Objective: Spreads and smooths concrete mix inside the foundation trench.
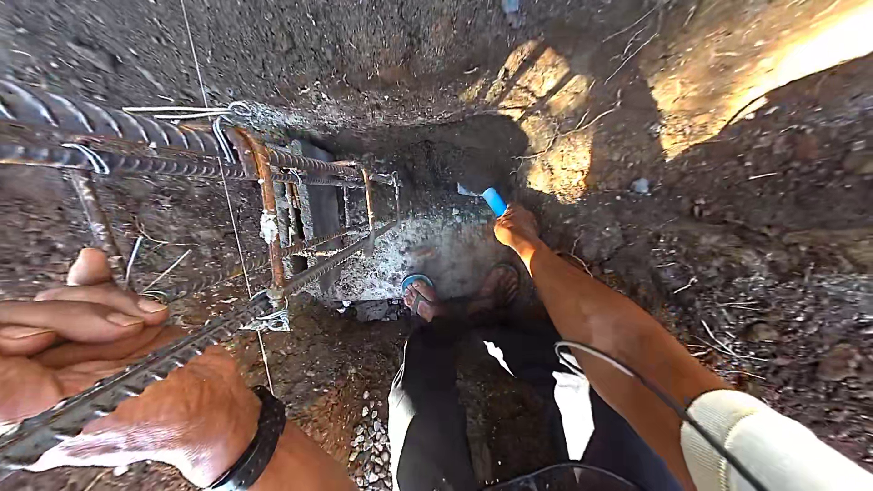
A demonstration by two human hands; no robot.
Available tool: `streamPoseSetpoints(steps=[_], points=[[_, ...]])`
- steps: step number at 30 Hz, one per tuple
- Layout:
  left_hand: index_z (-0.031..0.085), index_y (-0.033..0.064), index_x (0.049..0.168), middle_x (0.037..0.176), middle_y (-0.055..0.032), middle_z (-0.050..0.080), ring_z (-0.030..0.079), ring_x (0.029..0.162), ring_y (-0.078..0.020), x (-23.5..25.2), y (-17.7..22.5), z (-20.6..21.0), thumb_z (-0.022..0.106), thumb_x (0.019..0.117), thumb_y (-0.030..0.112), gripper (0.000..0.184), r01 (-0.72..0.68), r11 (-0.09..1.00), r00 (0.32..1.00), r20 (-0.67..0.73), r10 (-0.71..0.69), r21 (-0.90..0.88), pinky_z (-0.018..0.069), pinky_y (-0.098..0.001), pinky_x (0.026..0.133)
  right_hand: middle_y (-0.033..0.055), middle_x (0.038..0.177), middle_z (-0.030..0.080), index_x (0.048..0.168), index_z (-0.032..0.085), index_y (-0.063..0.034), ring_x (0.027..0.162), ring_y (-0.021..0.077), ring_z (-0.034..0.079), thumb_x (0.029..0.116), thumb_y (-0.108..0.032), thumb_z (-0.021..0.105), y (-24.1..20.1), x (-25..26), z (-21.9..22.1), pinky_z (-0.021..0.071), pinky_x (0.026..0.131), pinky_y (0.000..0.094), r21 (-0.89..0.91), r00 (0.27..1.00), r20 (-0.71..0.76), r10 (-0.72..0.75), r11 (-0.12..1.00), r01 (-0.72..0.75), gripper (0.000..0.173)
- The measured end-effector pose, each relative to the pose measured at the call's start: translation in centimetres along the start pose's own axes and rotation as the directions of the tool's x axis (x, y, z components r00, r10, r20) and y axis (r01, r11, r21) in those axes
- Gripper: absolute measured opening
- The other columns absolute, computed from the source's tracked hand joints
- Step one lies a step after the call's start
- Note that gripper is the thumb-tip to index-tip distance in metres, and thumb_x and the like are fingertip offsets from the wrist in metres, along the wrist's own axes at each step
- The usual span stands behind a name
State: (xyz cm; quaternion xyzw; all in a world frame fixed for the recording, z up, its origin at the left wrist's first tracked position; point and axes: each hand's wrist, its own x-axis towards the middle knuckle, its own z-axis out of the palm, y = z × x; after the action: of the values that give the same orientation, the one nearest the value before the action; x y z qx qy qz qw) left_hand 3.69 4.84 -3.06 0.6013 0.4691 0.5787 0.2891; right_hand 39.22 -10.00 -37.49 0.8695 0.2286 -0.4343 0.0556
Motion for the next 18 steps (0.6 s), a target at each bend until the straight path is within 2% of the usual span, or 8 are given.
streamPoseSetpoints(steps=[4, 6, 8, 10, 12, 15, 17, 18], points=[[0.052, 0.0029, 0.094, 0.083, -0.0099, 0.060, 0.064, 0.087, -0.0287, -0.2, 0.1, -0.1, 0.049, 0.0978, 0.005, 0.005, -0.007, 1.000, 1.000, 0.013, 0.007, 0.017, 0.0457, -0.0579, 0.106, 0.0261, 0.112, 0.070, 0.120, 0.065, -0.0029, 0.107, 0.0448, 0.068, 0.0931, -0.029, 0.064, 0.7, 0.1, 1.0, 0.0516, 0.085, 0.0689, 0.053, 0.999, -0.043, -0.007, 0.999, 0.009, 0.037], [0.052, 0.0005, 0.096, 0.087, -0.0131, 0.062, 0.064, 0.092, -0.0323, -0.7, 0.3, 0.3, 0.053, 0.0950, 0.005, 0.005, -0.027, 0.999, 1.000, 0.007, 0.027, 0.026, 0.0441, -0.0591, 0.108, 0.0253, 0.112, 0.070, 0.123, 0.064, -0.0047, 0.107, 0.0441, 0.068, 0.0923, -0.030, 0.064, 0.5, 0.0, 1.2, 0.0522, 0.085, 0.0689, 0.077, 0.999, -0.051, 0.013, 0.997, -0.009, 0.039], [0.052, -0.0012, 0.098, 0.091, -0.0146, 0.063, 0.064, 0.098, -0.0336, -1.1, 0.5, 0.5, 0.051, 0.0970, 0.010, 0.012, -0.019, 0.999, 1.000, -0.010, 0.019, 0.033, 0.0433, -0.0579, 0.110, 0.0246, 0.115, 0.070, 0.127, 0.062, -0.0059, 0.109, 0.0432, 0.068, 0.0936, -0.032, 0.063, 0.5, -0.4, 1.7, 0.0518, 0.088, 0.0690, 0.110, 0.998, -0.040, 0.050, 0.993, -0.046, 0.043], [0.051, -0.0011, 0.098, 0.088, -0.0140, 0.062, 0.064, 0.095, -0.0328, -1.1, 0.6, 0.6, 0.048, 0.0978, 0.009, 0.010, -0.009, 0.999, 0.999, -0.041, 0.010, 0.031, 0.0452, -0.0570, 0.107, 0.0247, 0.117, 0.069, 0.129, 0.061, -0.0056, 0.110, 0.0430, 0.067, 0.0948, -0.031, 0.063, -0.1, -0.6, 1.5, 0.0520, 0.088, 0.0683, 0.127, 0.996, -0.026, 0.082, 0.989, -0.078, 0.043], [0.052, 0.0000, 0.096, 0.088, -0.0130, 0.062, 0.064, 0.095, -0.0314, -1.0, 0.3, -0.2, 0.042, 0.1000, 0.008, 0.013, 0.002, 1.000, 1.000, -0.001, -0.002, -0.005, 0.0456, -0.0551, 0.107, 0.0252, 0.120, 0.068, 0.130, 0.060, -0.0041, 0.112, 0.0435, 0.066, 0.0929, -0.028, 0.065, -1.1, -0.2, 1.1, 0.0517, 0.089, 0.0682, 0.146, 0.995, 0.003, 0.102, 0.984, -0.102, 0.044], [0.052, 0.0042, 0.090, 0.084, -0.0044, 0.060, 0.064, 0.086, -0.0177, -1.0, -0.1, -2.0, 0.034, 0.1046, 0.005, 0.023, 0.089, 0.995, 0.993, 0.077, -0.093, 0.054, 0.0544, -0.0366, 0.093, 0.0256, 0.122, 0.067, 0.131, 0.060, -0.0042, 0.115, 0.0435, 0.065, 0.0882, -0.024, 0.070, -1.4, 0.4, 1.1, 0.0512, 0.091, 0.0680, 0.227, 0.994, 0.048, 0.102, 0.968, -0.110, 0.049], [0.051, 0.0052, 0.089, 0.082, -0.0039, 0.059, 0.064, 0.084, -0.0172, -0.5, -0.3, -1.9, 0.035, 0.1043, 0.004, 0.022, 0.088, 0.995, 0.994, 0.066, -0.091, 0.051, 0.0542, -0.0365, 0.092, 0.0260, 0.119, 0.066, 0.130, 0.060, -0.0033, 0.111, 0.0433, 0.065, 0.0867, -0.022, 0.073, -0.8, 1.5, 1.2, 0.0517, 0.089, 0.0675, 0.277, 0.998, 0.055, 0.028, 0.960, -0.042, 0.049], [0.052, 0.0052, 0.086, 0.079, -0.0050, 0.059, 0.064, 0.083, -0.0198, -0.1, -0.3, -1.3, 0.040, 0.1019, 0.002, 0.020, 0.062, 0.998, 0.997, 0.039, -0.063, 0.025, 0.0540, -0.0410, 0.094, 0.0260, 0.116, 0.067, 0.127, 0.061, -0.0026, 0.106, 0.0432, 0.066, 0.0866, -0.023, 0.075, -0.9, 2.1, 1.1, 0.0527, 0.086, 0.0668, 0.294, 0.999, 0.034, -0.021, 0.956, 0.010, 0.048]])
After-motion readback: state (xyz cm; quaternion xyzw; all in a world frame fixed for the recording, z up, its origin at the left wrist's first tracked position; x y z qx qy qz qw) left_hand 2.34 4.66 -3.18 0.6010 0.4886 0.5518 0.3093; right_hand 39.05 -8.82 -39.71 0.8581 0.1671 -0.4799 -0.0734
